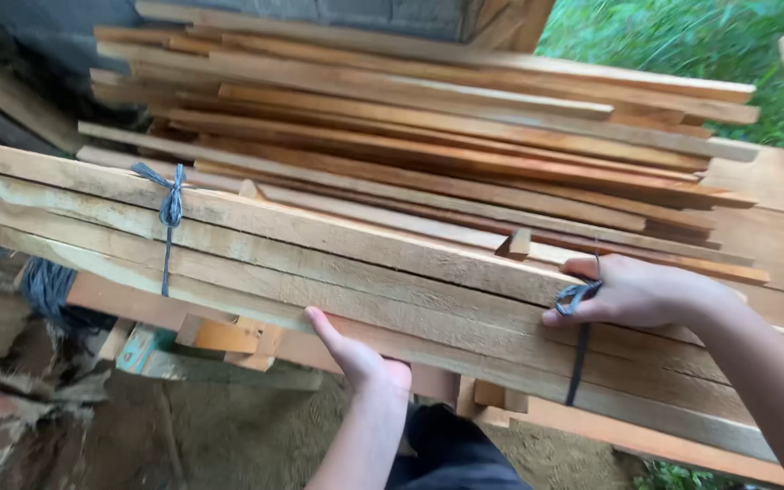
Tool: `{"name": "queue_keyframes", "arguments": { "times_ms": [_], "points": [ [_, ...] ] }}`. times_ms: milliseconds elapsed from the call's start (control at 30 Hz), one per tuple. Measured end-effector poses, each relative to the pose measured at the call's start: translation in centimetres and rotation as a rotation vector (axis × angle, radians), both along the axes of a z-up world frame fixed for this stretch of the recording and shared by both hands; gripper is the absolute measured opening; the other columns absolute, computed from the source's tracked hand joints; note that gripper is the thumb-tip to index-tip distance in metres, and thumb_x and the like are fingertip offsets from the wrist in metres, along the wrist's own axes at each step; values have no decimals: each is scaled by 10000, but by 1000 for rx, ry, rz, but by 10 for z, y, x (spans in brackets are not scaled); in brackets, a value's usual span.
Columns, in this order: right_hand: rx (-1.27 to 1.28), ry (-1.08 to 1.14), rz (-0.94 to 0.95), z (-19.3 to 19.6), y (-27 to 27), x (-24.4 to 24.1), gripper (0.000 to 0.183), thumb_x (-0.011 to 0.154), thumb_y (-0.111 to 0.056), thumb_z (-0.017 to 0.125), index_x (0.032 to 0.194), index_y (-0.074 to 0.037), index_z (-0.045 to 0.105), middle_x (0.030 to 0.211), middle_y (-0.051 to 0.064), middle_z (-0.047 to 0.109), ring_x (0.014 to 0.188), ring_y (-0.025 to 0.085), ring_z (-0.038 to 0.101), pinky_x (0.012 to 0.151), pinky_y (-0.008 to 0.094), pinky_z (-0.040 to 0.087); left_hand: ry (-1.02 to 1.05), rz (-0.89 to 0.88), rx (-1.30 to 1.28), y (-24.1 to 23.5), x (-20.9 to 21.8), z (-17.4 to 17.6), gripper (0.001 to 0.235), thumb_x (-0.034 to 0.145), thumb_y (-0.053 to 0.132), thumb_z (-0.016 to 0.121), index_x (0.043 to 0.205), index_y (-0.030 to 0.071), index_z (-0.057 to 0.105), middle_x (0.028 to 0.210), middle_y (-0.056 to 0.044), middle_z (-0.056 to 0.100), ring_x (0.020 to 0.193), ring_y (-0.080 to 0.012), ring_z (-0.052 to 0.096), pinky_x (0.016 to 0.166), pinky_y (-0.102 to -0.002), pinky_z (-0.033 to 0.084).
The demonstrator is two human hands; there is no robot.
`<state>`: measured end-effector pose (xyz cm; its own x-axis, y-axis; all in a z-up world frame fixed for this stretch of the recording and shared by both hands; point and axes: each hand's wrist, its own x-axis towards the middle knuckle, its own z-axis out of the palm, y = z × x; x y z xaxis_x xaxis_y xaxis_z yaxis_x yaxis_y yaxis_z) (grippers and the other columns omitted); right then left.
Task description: The person picks up a bundle of wooden planks, removes the ties, and places the planks one by one onto a wooden rack. The planks are stacked neatly on the rack.
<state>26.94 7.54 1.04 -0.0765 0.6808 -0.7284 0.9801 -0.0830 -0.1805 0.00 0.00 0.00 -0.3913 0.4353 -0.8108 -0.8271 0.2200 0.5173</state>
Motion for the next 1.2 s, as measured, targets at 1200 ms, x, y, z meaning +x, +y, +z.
{"name": "queue_keyframes", "arguments": {
  "times_ms": [1200],
  "points": [
    [-84, 483, -964, -139, -384, 620, 288, 835, -306, 861, 885, -36, 772, 770, 39, 740, 687, 126, 625, 629, 245, 510, -74, -699, -28, -160, 630, -95, 827, 904, 627, 372, 1546, 109, 434, 1561, -220, 493, 1376, -380, 507, 1123, -514, 394]
  ]
}}
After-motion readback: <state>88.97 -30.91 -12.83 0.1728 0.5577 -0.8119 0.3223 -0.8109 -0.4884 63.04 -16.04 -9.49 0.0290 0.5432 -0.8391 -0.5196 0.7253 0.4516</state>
